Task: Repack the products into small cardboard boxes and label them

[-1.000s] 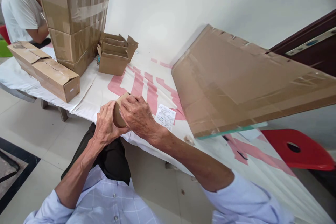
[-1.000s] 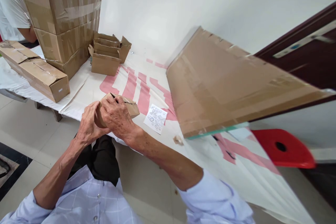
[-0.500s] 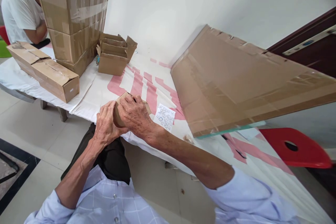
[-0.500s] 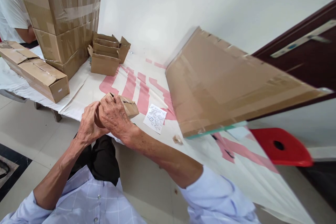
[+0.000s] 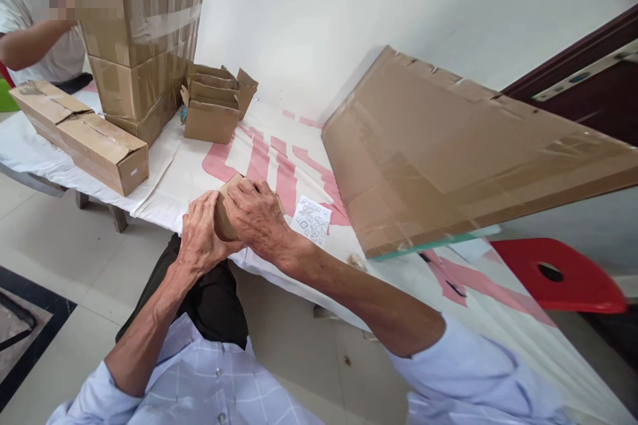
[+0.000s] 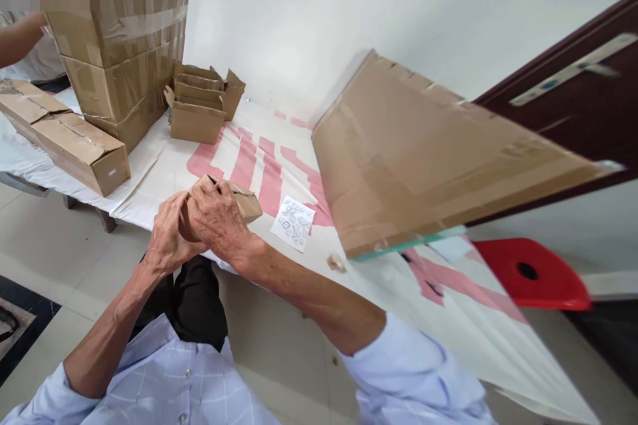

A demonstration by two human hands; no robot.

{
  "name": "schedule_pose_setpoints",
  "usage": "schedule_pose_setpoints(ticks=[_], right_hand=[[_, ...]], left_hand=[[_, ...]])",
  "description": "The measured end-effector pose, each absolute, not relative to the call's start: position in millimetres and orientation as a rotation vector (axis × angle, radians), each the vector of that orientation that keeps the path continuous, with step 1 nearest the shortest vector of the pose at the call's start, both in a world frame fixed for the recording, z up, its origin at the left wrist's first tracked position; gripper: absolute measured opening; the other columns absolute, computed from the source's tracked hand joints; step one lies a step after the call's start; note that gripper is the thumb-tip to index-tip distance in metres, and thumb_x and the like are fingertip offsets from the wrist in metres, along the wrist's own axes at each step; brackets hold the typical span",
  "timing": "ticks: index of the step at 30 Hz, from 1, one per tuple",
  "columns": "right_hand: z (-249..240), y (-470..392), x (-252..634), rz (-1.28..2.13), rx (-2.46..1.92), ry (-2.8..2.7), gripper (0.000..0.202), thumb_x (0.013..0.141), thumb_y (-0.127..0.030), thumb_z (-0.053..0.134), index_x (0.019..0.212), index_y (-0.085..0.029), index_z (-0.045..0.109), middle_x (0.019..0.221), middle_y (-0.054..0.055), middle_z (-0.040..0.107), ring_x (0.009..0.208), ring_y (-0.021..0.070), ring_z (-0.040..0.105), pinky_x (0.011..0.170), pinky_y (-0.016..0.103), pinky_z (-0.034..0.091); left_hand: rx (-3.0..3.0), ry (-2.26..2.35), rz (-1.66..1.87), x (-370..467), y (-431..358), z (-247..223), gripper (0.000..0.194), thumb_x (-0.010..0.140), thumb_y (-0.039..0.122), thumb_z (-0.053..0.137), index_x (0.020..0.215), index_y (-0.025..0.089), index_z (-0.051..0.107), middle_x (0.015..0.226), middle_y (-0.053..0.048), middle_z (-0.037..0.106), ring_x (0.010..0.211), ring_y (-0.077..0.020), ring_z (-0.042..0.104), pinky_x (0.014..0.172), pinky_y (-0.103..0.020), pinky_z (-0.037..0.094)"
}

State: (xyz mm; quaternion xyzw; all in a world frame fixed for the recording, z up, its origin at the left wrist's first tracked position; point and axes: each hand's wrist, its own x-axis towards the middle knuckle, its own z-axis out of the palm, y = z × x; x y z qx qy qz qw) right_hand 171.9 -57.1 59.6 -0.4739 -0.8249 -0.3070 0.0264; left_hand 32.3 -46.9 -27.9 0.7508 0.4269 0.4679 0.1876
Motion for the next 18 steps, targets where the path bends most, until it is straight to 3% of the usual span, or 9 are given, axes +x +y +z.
schedule_pose_setpoints(ticks=[10, 18], right_hand=[[58.0, -58.4, 172.5, -1.012, -1.383, -2.576, 0.036, 0.094, 0.003, 0.046, 0.113, -0.010, 0.074, 0.102, 0.017, 0.070, 0.104, 0.0318, 0.053, 0.085, 0.044, 0.037], [59.0, -56.5, 181.3, -0.865, -1.370, -2.581, 0.028, 0.099, -0.004, 0.052, 0.115, -0.012, 0.073, 0.108, 0.016, 0.072, 0.108, 0.0316, 0.056, 0.093, 0.044, 0.040]], left_hand=[[2.123, 1.187, 1.340, 30.8, -44.9, -30.8, 0.104, 0.065, 0.038, 0.095, 0.154, 0.021, 0.043, 0.153, -0.022, 0.061, 0.144, -0.0430, 0.059, 0.116, -0.062, 0.050], [2.096, 1.216, 1.305, 30.9, -46.8, -28.0, 0.107, 0.064, 0.040, 0.097, 0.155, 0.021, 0.044, 0.154, -0.022, 0.060, 0.145, -0.0438, 0.058, 0.115, -0.061, 0.051]])
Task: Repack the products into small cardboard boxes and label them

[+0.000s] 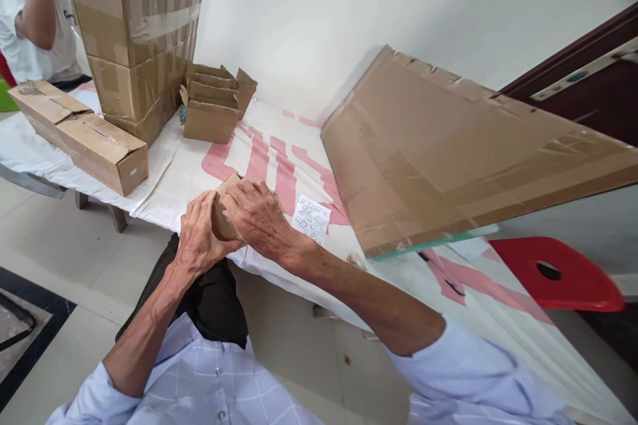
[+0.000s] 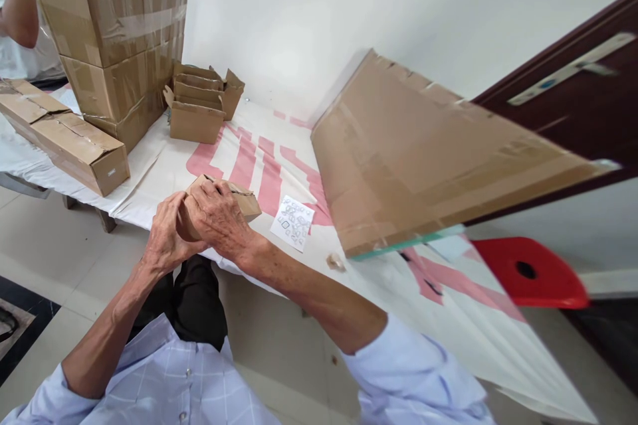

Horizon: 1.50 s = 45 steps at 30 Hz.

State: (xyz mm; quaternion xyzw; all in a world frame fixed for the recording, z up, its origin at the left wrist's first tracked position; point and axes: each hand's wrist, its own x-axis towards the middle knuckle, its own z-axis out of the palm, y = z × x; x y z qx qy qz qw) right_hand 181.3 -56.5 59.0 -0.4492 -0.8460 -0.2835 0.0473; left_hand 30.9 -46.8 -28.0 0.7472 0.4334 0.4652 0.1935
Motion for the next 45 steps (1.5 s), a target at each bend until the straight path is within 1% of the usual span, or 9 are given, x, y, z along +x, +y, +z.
schedule_pose_setpoints(ticks=[3, 9, 21, 27, 32, 34, 38, 42, 45], right_hand=[[63.0, -57.5, 184.0, -0.819, -1.382, -2.573, 0.024, 0.101, -0.010, 0.057, 0.118, -0.011, 0.073, 0.113, 0.017, 0.072, 0.110, 0.0316, 0.057, 0.096, 0.044, 0.041], [65.1, -56.7, 184.5, -0.817, -1.339, -2.607, 0.020, 0.101, -0.009, 0.059, 0.099, -0.014, 0.078, 0.102, 0.013, 0.073, 0.106, 0.0294, 0.056, 0.093, 0.042, 0.039], [59.6, -54.8, 181.6, -0.926, -1.305, -2.585, 0.026, 0.100, -0.005, 0.055, 0.102, -0.015, 0.079, 0.097, 0.012, 0.073, 0.108, 0.0311, 0.055, 0.090, 0.044, 0.037], [58.1, -54.7, 181.7, -0.913, -1.322, -2.590, 0.029, 0.096, -0.002, 0.055, 0.112, -0.014, 0.077, 0.104, 0.014, 0.073, 0.110, 0.0315, 0.055, 0.092, 0.045, 0.038], [56.4, -54.5, 180.3, -0.781, -1.190, -2.549, 0.032, 0.100, -0.002, 0.047, 0.104, -0.016, 0.076, 0.100, 0.012, 0.071, 0.104, 0.0284, 0.058, 0.095, 0.045, 0.043], [66.3, -59.7, 183.0, -0.588, -1.134, -2.458, 0.032, 0.105, -0.007, 0.044, 0.101, -0.017, 0.074, 0.101, 0.011, 0.069, 0.100, 0.0253, 0.059, 0.095, 0.043, 0.047], [104.3, -75.2, 211.5, -0.285, -1.108, -1.966, 0.029, 0.114, -0.029, 0.045, 0.100, -0.020, 0.068, 0.105, 0.009, 0.065, 0.102, 0.0225, 0.062, 0.093, 0.041, 0.053], [116.1, -84.4, 280.5, -0.167, -1.160, -1.428, 0.030, 0.107, -0.049, 0.061, 0.093, -0.023, 0.064, 0.092, 0.002, 0.061, 0.086, 0.0179, 0.063, 0.083, 0.036, 0.056], [84.0, -88.3, 339.2, -0.011, -1.285, -1.243, 0.033, 0.100, -0.053, 0.069, 0.088, -0.022, 0.063, 0.079, -0.001, 0.060, 0.071, 0.0143, 0.058, 0.073, 0.032, 0.054]], left_hand=[[2.079, 1.236, 1.277, 31.4, -47.4, -25.7, 0.108, 0.062, 0.040, 0.098, 0.154, 0.022, 0.045, 0.154, -0.022, 0.060, 0.145, -0.0438, 0.057, 0.116, -0.061, 0.051], [2.079, 1.233, 1.244, 30.4, -48.2, -23.6, 0.107, 0.063, 0.039, 0.098, 0.154, 0.021, 0.045, 0.155, -0.022, 0.059, 0.145, -0.0440, 0.057, 0.115, -0.062, 0.050], [2.110, 1.211, 1.313, 31.2, -45.3, -27.8, 0.106, 0.065, 0.041, 0.097, 0.154, 0.020, 0.044, 0.154, -0.022, 0.060, 0.144, -0.0430, 0.058, 0.115, -0.060, 0.052], [2.121, 1.223, 1.297, 29.9, -44.3, -27.5, 0.106, 0.064, 0.038, 0.097, 0.155, 0.022, 0.044, 0.154, -0.021, 0.061, 0.145, -0.0433, 0.057, 0.115, -0.060, 0.052], [2.133, 1.211, 1.331, 26.0, -40.2, -29.1, 0.106, 0.063, 0.034, 0.095, 0.155, 0.022, 0.043, 0.153, -0.021, 0.060, 0.143, -0.0434, 0.059, 0.114, -0.060, 0.053], [2.140, 1.202, 1.341, 22.3, -36.6, -29.3, 0.104, 0.063, 0.033, 0.096, 0.153, 0.022, 0.045, 0.151, -0.020, 0.062, 0.142, -0.0425, 0.060, 0.115, -0.059, 0.053], [2.141, 1.146, 1.333, 9.9, -26.4, -28.1, 0.104, 0.062, 0.038, 0.098, 0.152, 0.021, 0.049, 0.148, -0.019, 0.064, 0.139, -0.0413, 0.062, 0.114, -0.057, 0.055], [2.029, 1.156, 1.250, -7.2, -16.2, -27.2, 0.104, 0.064, 0.048, 0.097, 0.153, 0.022, 0.051, 0.152, -0.017, 0.060, 0.138, -0.0406, 0.064, 0.104, -0.053, 0.064], [1.925, 1.157, 1.215, -20.0, -10.2, -29.0, 0.106, 0.062, 0.055, 0.098, 0.153, 0.024, 0.053, 0.156, -0.016, 0.058, 0.137, -0.0401, 0.065, 0.099, -0.052, 0.068]])
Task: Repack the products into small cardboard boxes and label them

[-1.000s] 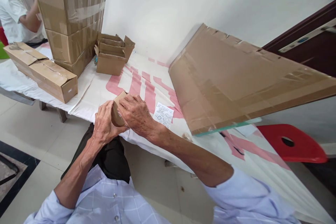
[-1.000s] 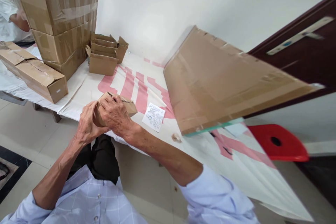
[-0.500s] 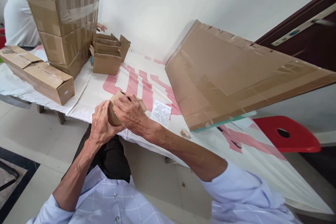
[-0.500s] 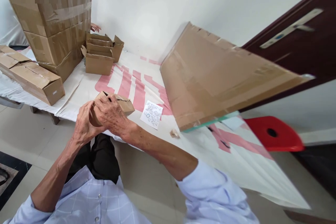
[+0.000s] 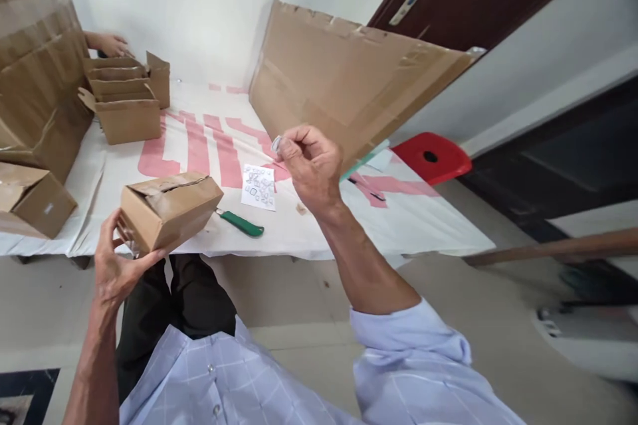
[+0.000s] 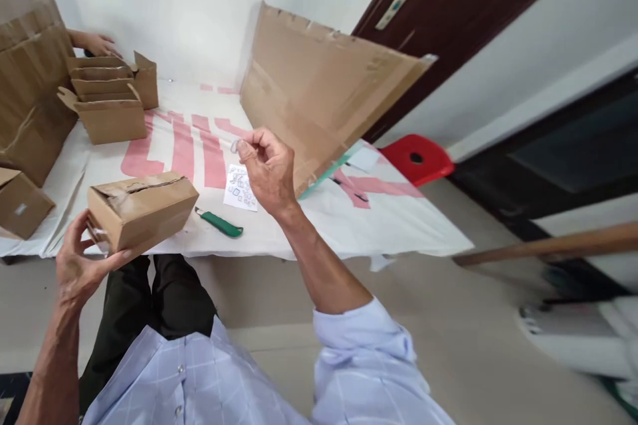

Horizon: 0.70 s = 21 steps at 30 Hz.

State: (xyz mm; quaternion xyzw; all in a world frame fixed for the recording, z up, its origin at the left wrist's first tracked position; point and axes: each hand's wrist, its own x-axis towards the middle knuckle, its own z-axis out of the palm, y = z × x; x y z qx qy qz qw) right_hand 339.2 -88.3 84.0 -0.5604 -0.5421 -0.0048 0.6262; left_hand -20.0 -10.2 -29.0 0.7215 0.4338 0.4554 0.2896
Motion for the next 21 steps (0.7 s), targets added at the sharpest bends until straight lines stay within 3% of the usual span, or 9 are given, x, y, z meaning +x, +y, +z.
schedule_pose_setpoints(ticks=[6, 11, 15, 19, 21], right_hand=[[-17.5, -90.0, 396.0, 0.367, -1.718, -0.963, 0.023, 0.083, -0.040, 0.067, 0.074, -0.020, 0.061, 0.067, -0.001, 0.058, 0.065, 0.0137, 0.050, 0.062, 0.028, 0.045], [-65.5, -72.6, 398.8, 0.483, -1.811, -0.954, 0.016, 0.075, -0.032, 0.061, 0.065, -0.020, 0.057, 0.060, -0.002, 0.056, 0.061, 0.0135, 0.048, 0.063, 0.028, 0.043], [-81.3, -55.2, 403.8, 0.502, -1.878, -0.984, 0.012, 0.075, -0.029, 0.060, 0.068, -0.020, 0.059, 0.066, -0.001, 0.062, 0.066, 0.0145, 0.053, 0.069, 0.028, 0.043], [-89.7, -43.9, 408.6, 0.491, -1.954, -1.045, 0.013, 0.079, -0.029, 0.059, 0.073, -0.019, 0.063, 0.074, 0.001, 0.067, 0.074, 0.0159, 0.057, 0.074, 0.027, 0.043], [-93.3, -40.2, 409.3, 0.478, -2.004, -1.071, 0.013, 0.082, -0.028, 0.059, 0.075, -0.019, 0.065, 0.078, 0.001, 0.070, 0.077, 0.0163, 0.059, 0.075, 0.027, 0.044]], left_hand=[[1.788, 1.107, 1.204, -33.1, -3.6, -30.8, 0.113, 0.059, 0.059, 0.100, 0.155, 0.023, 0.053, 0.160, -0.018, 0.057, 0.149, -0.0466, 0.055, 0.108, -0.064, 0.063], [1.736, 1.069, 1.239, -33.7, -0.4, -29.0, 0.110, 0.049, 0.058, 0.105, 0.148, 0.045, 0.059, 0.158, 0.002, 0.062, 0.150, -0.0488, 0.054, 0.105, -0.075, 0.063], [1.741, 1.081, 1.213, -34.4, 2.9, -28.0, 0.111, 0.050, 0.057, 0.105, 0.150, 0.041, 0.060, 0.157, -0.003, 0.064, 0.148, -0.0485, 0.056, 0.100, -0.069, 0.067], [1.729, 1.052, 1.239, -35.9, 6.6, -30.0, 0.117, 0.037, 0.050, 0.109, 0.145, 0.055, 0.063, 0.150, 0.008, 0.069, 0.145, -0.0455, 0.060, 0.096, -0.067, 0.069], [1.721, 1.030, 1.246, -37.6, 8.8, -33.9, 0.119, 0.035, 0.046, 0.110, 0.145, 0.053, 0.064, 0.150, 0.007, 0.070, 0.144, -0.0434, 0.061, 0.094, -0.060, 0.070]])
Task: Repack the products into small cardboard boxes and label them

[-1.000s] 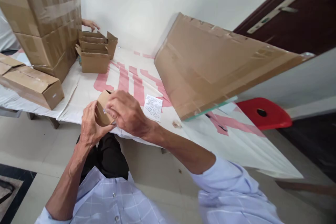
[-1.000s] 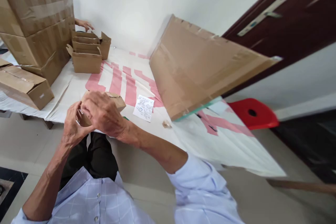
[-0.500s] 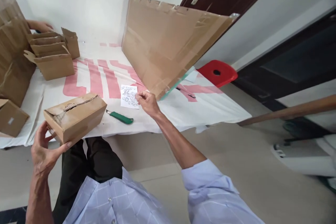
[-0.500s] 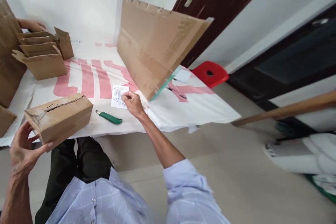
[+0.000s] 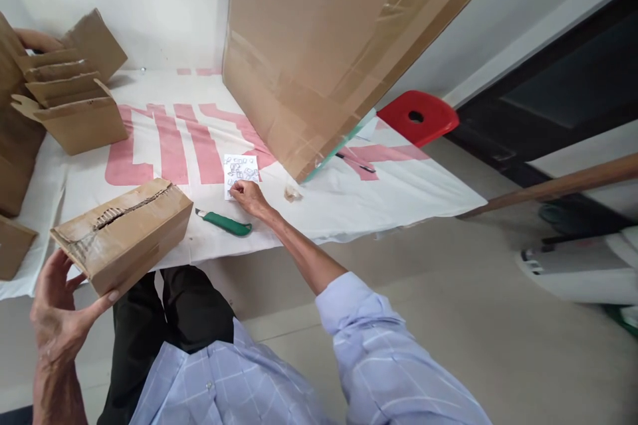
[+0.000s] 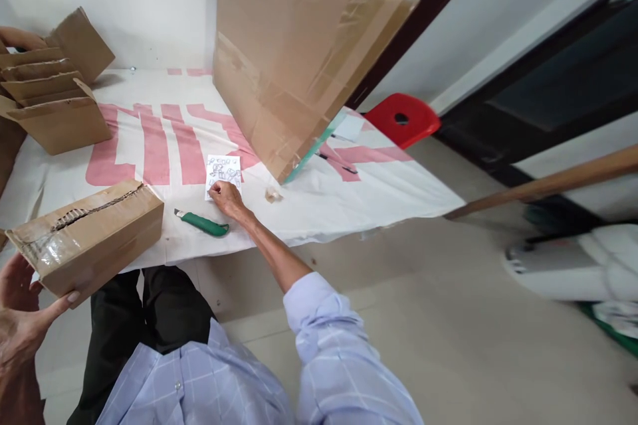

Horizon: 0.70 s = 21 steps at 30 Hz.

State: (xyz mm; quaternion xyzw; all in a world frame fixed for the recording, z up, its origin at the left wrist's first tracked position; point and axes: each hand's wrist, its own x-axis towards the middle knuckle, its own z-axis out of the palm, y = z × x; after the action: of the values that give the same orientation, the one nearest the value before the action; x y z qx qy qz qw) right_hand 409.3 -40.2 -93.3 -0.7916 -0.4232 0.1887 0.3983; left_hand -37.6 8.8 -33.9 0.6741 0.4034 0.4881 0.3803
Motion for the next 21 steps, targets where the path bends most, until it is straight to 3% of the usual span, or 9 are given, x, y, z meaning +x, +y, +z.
schedule_pose_setpoints(ticks=[4, 7, 17, 21], right_hand=[[-99.8, -35.0, 408.1, 0.439, -2.134, -1.092, 0.015, 0.087, -0.026, 0.058, 0.079, -0.019, 0.069, 0.085, 0.003, 0.075, 0.081, 0.0173, 0.063, 0.076, 0.026, 0.044], [-101.7, -33.7, 405.1, 0.404, -2.239, -1.100, 0.018, 0.089, -0.023, 0.057, 0.082, -0.019, 0.073, 0.090, 0.004, 0.078, 0.084, 0.0183, 0.065, 0.076, 0.027, 0.045], [-94.6, -32.8, 393.2, 0.332, -2.498, -1.138, 0.024, 0.098, -0.024, 0.056, 0.099, -0.021, 0.080, 0.106, 0.007, 0.082, 0.096, 0.0212, 0.068, 0.080, 0.028, 0.045], [-95.5, -31.0, 387.3, 0.286, -2.565, -1.117, 0.032, 0.098, -0.023, 0.055, 0.124, -0.020, 0.074, 0.116, 0.012, 0.079, 0.101, 0.0254, 0.068, 0.081, 0.030, 0.045]], left_hand=[[1.669, 0.988, 1.300, -42.4, 12.2, -44.8, 0.124, 0.032, 0.034, 0.110, 0.148, 0.033, 0.066, 0.151, -0.009, 0.070, 0.142, -0.0384, 0.063, 0.088, -0.037, 0.069], [1.635, 0.956, 1.326, -45.2, 12.8, -50.1, 0.126, 0.032, 0.029, 0.110, 0.149, 0.031, 0.065, 0.154, -0.012, 0.068, 0.142, -0.0349, 0.064, 0.088, -0.030, 0.066], [1.632, 0.935, 1.273, -50.1, 13.0, -54.4, 0.126, 0.040, 0.037, 0.111, 0.154, 0.030, 0.060, 0.159, -0.012, 0.063, 0.149, -0.0351, 0.057, 0.093, -0.030, 0.064], [1.645, 0.968, 1.209, -56.7, 13.5, -55.6, 0.130, 0.043, 0.039, 0.110, 0.159, 0.027, 0.053, 0.164, -0.015, 0.058, 0.154, -0.0378, 0.052, 0.103, -0.034, 0.061]])
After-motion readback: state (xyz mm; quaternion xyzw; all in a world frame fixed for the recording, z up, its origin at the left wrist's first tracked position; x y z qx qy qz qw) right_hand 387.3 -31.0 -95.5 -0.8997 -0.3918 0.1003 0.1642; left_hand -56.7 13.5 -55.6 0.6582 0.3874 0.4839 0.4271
